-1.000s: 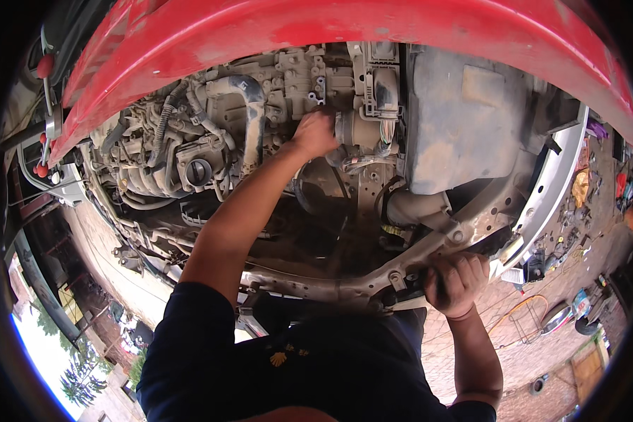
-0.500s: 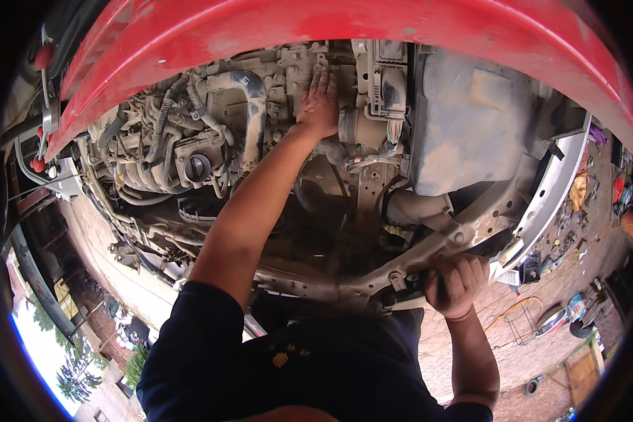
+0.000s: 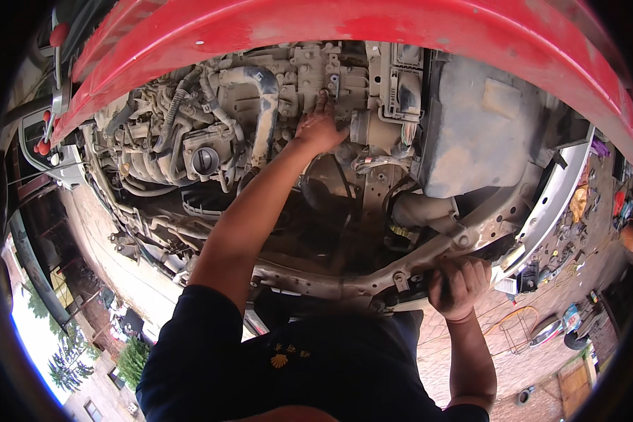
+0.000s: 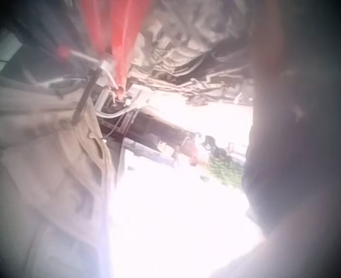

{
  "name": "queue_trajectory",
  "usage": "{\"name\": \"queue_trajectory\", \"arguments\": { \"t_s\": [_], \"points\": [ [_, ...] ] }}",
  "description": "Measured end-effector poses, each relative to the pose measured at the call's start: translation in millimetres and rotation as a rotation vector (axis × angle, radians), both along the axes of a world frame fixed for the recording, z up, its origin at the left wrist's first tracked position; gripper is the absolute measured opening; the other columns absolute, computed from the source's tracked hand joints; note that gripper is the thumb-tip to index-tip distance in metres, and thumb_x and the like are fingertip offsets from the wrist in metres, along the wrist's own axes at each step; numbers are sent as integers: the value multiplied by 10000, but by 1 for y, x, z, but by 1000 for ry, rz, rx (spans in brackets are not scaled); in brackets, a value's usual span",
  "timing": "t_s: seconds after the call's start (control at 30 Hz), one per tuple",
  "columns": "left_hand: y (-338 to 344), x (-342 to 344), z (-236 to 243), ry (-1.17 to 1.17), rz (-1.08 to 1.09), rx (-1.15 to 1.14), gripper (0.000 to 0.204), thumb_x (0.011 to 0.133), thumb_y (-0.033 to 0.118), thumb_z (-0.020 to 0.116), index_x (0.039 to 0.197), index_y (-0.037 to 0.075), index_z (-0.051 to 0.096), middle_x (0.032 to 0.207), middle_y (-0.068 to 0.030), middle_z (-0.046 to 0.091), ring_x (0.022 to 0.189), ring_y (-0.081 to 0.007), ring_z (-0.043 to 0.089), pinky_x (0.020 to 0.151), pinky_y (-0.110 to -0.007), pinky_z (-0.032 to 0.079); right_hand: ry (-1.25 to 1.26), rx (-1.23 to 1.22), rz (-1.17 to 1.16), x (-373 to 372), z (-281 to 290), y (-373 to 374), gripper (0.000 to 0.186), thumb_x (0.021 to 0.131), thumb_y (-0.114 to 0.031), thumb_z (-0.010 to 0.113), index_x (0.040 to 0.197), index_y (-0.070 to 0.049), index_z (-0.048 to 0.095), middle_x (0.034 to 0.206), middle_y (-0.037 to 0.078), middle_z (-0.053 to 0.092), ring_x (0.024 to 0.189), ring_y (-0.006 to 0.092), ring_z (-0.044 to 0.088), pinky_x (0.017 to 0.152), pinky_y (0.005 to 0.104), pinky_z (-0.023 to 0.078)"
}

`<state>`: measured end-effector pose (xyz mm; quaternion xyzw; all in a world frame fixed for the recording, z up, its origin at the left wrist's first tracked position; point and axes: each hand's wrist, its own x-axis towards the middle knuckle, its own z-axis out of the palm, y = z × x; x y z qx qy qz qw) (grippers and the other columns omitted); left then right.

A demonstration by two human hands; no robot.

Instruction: The person works under the hood of a white car, using a cordless impact wrench to remove bolts and detach a metal bracket from the engine bay. They place the removed part on the ground and continue to manipulate hoses and components within the engine compartment.

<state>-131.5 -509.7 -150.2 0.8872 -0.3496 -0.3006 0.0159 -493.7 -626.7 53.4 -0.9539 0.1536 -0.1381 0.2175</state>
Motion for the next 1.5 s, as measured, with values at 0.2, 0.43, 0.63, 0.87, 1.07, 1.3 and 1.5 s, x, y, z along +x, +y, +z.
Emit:
{"name": "queue_trajectory", "arguments": {
  "t_s": [0.2,0.43,0.63,0.87,1.07,1.3,1.5],
  "points": [
    [-21,-5,36,102,-44,44,669,858,469,653,1342,14,575,1503,-280,436,1188,-394,620,997,-443,518,2,4,-12,0,1,0,128,864,-165,620,944,-67,641,874,76,639,772,282,585,729,414,428],
    [-22,-5,34,168,-10,110,592,856,497,650,1233,43,673,1329,-231,616,1147,-371,652,980,-425,529,18,4,-17,-2,1,2,123,847,-155,620,932,-67,635,881,80,642,776,285,585,734,414,425],
    [2,-25,-9,94,-165,129,497,880,497,626,1073,59,760,1127,-185,727,1119,-346,671,1007,-408,504,3,9,8,0,1,0,121,844,-148,613,933,-67,629,891,82,646,780,290,587,738,413,427],
    [4,-57,27,232,-236,120,245,847,217,584,976,82,744,1060,-137,731,1116,-320,660,990,-443,493,-8,10,-6,0,2,0,155,849,-157,620,981,-77,638,895,71,647,780,274,591,742,410,426],
    [18,-63,13,253,-346,31,305,815,307,654,982,86,782,1116,-141,735,1137,-325,667,1011,-433,491,-6,-8,6,2,2,0,163,872,-176,636,1015,-100,653,879,38,647,779,240,599,753,391,420],
    [19,-64,17,326,-481,114,277,834,276,608,1014,101,724,1117,-124,709,1135,-342,647,1004,-508,470,-5,-21,9,1,0,1,150,877,-172,619,1003,-94,644,883,45,645,774,247,595,748,394,425],
    [-2,-52,17,254,-148,122,377,923,336,549,1177,98,695,1248,-154,669,1264,-345,571,1135,-529,354,-22,-8,19,-2,0,0,149,863,-145,608,987,-66,633,892,82,642,787,287,592,735,415,421]
  ]
}}
